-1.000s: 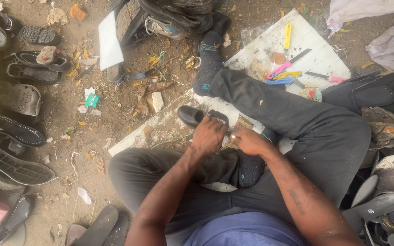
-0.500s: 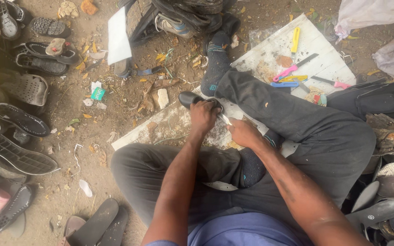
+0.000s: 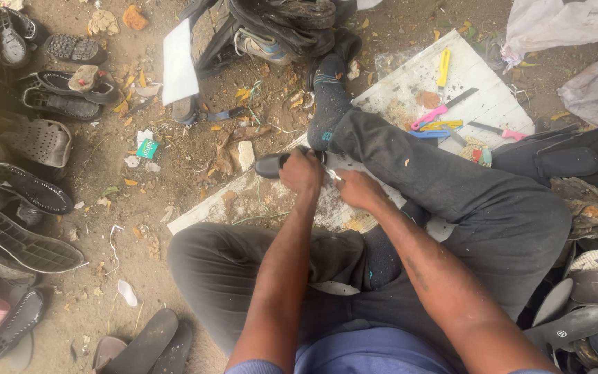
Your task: The person sits on the ground and uses a knife to scrape and clean the sole of a black shoe. They repeatedly scrape the bottom surface and edges of the shoe, occasionally turning it over to work on different areas.
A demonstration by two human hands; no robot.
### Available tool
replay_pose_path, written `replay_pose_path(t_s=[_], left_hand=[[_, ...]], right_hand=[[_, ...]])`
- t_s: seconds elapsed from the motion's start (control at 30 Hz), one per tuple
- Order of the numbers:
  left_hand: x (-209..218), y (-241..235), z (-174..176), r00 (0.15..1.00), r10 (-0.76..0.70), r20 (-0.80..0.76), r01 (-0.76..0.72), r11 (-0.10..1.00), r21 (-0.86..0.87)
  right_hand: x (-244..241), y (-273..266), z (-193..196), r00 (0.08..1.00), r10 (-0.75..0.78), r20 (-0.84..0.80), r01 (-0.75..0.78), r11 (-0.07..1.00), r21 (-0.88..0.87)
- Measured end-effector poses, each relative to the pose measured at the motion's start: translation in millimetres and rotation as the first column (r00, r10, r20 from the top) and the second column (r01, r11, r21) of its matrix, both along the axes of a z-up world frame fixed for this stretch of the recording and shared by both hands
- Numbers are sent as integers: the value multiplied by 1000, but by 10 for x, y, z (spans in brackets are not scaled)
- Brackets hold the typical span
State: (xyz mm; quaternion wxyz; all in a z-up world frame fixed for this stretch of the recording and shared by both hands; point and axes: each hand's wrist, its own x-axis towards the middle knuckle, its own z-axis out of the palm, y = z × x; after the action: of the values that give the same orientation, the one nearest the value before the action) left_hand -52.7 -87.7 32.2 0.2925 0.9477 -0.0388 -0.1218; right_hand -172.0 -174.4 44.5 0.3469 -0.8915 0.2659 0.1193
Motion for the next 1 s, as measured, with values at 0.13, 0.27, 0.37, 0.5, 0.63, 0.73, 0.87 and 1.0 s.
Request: replay_pose_path(t_s=[0.13,0.27,0.37,0.5,0.63,0.73,0.87,1.0], left_hand=[[181,155,156,985,-76,-152,65,995,-78],[230,312,-65,992,-83,-96,38,915,-401],[206,381,-329,986,-77,-147,-37,760,-649],[213,456,-415,946,-140,-292,-189,494,-849],[299,498,-432,935,-72,-348,-314,291,-904],[321,546,-518,941,-103,-322,-286,268,-920],[337,567,-583,897,-139,-420,-397,168,-902],[431,547,-537,878,-133,-461,-457,60,-888]], right_hand=[[100,-252,-117,996,78,42,-78,997,-4],[-185,140,-222,996,60,64,-59,998,-28],[-248,215,-132,996,-33,81,29,999,43],[63,259,-78,987,-122,106,96,971,220],[-145,563,-131,948,-114,296,82,990,119],[-172,712,-84,979,-113,170,106,993,49],[180,744,4,985,-142,100,138,989,47],[-58,915,93,980,-147,134,130,983,128]])
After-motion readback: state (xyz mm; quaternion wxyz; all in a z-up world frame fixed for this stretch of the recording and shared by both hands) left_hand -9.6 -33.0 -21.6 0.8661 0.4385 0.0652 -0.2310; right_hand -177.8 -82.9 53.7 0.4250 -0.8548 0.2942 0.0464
